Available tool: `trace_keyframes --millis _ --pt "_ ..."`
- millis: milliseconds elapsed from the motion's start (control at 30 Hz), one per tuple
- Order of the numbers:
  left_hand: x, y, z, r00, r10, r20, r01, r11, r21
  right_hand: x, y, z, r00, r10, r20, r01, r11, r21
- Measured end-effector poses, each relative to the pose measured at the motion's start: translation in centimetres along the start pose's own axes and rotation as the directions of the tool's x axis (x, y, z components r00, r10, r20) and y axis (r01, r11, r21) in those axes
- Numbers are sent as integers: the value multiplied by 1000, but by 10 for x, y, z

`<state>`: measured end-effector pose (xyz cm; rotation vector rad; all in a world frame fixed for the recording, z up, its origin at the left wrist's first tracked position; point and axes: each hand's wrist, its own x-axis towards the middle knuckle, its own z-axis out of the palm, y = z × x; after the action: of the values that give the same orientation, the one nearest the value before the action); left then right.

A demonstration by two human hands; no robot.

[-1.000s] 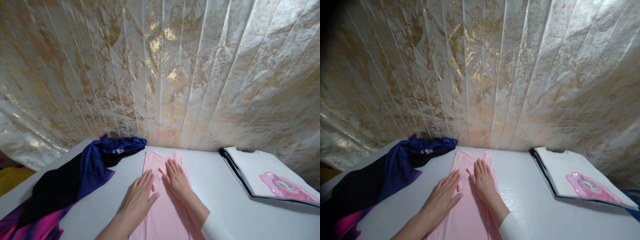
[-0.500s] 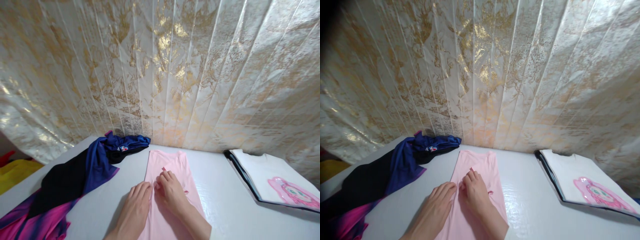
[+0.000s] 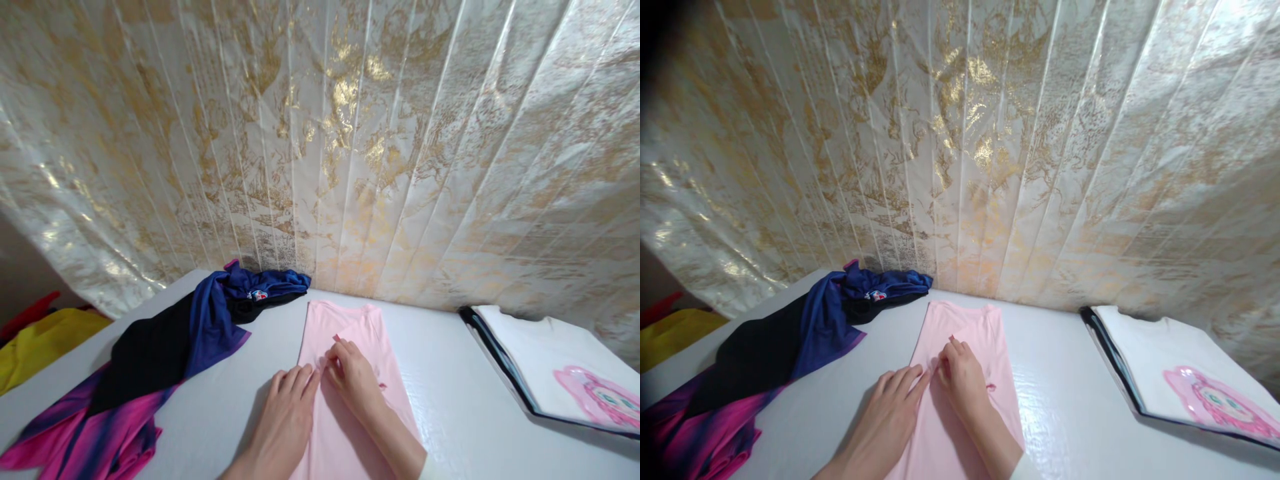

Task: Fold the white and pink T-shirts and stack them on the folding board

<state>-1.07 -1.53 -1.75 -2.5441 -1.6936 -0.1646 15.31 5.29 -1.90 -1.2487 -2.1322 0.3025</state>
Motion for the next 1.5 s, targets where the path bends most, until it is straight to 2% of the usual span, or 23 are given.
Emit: trace_keyframes --millis 433,533,700,800,867,933,1033,1133,1233,1333,1500 --pt "4 1 -4 1000 -11 29 12 999 -31 -14 -8 -12 990 -113 87 114 993 -6" --pt "6 1 -10 1000 -5 26 6 999 -38 -19 -12 -13 982 -130 139 142 987 -76" --pt "9 -3 -20 1000 18 -3 -18 996 -84 -33 -18 -5 978 -88 191 131 966 -223" --pt "10 -4 -19 998 56 -31 -57 998 -31 -33 -17 -8 972 -83 222 135 964 -229" --pt "9 -5 -17 995 96 -31 -96 995 -2 -26 -10 -18 973 -72 221 116 974 -194" --pt "7 -8 -15 992 120 -42 -120 993 -4 -17 3 -32 985 -45 165 72 984 -164" --pt "9 -12 -15 991 116 -61 -118 992 -36 -3 35 -53 999 10 35 -4 985 -175" --pt "25 -13 -18 995 82 -61 -86 994 -72 7 66 -63 999 44 -9 -45 977 -208" --pt "55 -8 -18 993 84 -79 -92 991 -100 12 83 -58 999 50 -11 -51 970 -236" --pt "83 -2 -8 992 63 -108 -76 990 -120 10 82 -40 999 47 -9 -47 964 -263" --pt "95 1 16 996 70 -61 -77 990 -121 -1 69 -16 988 130 79 -84 898 -431"
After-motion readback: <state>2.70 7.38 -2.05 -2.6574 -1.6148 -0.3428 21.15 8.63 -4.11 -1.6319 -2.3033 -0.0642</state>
